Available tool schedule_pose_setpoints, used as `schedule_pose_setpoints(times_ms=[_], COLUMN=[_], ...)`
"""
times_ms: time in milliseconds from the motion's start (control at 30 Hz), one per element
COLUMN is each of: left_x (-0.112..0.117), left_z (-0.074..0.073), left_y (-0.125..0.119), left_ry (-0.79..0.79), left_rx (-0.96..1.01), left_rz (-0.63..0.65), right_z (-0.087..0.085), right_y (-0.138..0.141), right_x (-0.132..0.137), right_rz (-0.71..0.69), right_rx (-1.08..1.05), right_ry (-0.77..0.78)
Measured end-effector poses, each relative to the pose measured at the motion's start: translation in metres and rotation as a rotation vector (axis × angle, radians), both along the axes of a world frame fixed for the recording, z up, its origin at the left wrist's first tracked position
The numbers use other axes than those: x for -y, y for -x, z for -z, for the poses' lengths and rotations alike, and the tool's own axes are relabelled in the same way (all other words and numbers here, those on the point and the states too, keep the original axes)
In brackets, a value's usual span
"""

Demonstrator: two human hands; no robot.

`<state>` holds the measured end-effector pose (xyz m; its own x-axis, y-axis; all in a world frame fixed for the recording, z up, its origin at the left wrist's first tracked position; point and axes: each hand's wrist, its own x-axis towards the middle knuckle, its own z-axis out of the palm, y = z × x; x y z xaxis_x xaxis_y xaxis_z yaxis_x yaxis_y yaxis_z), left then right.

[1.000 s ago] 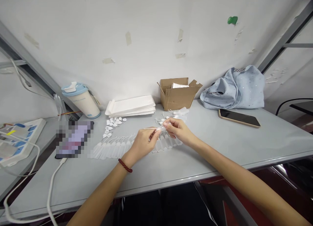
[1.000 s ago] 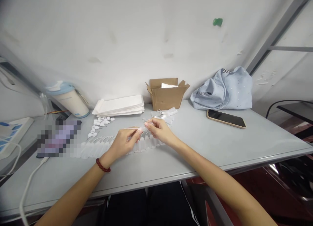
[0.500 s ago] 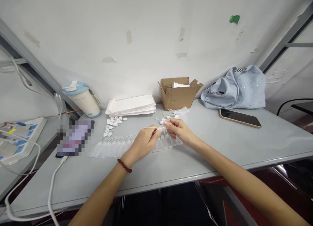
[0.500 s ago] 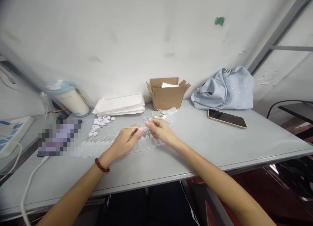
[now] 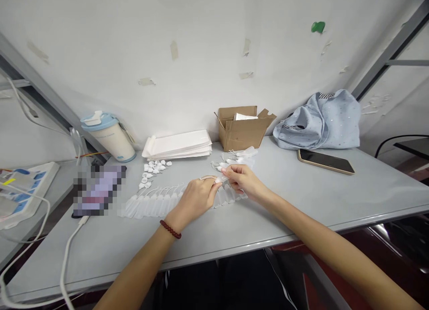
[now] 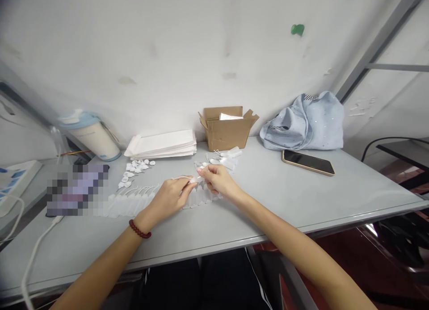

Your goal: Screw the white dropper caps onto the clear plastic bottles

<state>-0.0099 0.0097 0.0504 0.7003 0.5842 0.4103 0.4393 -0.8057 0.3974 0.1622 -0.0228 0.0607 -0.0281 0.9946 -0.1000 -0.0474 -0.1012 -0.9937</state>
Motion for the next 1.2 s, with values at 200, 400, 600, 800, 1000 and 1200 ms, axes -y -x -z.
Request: schedule_pose_setpoints(times_ms=[200,400,600,800,1000,1200], left_x=[0.002,0.004,0.002,0.004,0.002,-0.024], left_z=[-0.002,-0.013,-0.009,-0.002,-0.002,-0.012], left_y=[-0.001,-0.002,0.0,0.0,0.0,0.02], left_ry=[0.035,0.27,0.06,-0.32,-0.288,0.035], left_rx=[-0.021,0.061,0.044,-0.064,-0.124,-0.161], left_rz=[-0.038,0.001,0.017,0.009,-0.064,-0.358], right_z=[-0.001,0.001,0.0,-0.002,0.0,-0.001], right_y=[0.001,-0.002,-0.003,0.002,-0.002,-0.022], right_x=[0.0,0.0,0.0,0.002,-0.001,-0.014], right_rz=[0.017,-0.032,-0.056,-0.017,-0.032,0.245], right_rx=[-0.04,-0.095,-0.099,-0.108,-0.113,0.294], right_ry=[0.005,-0.038,-0.06,0.02,0.001,-0.248])
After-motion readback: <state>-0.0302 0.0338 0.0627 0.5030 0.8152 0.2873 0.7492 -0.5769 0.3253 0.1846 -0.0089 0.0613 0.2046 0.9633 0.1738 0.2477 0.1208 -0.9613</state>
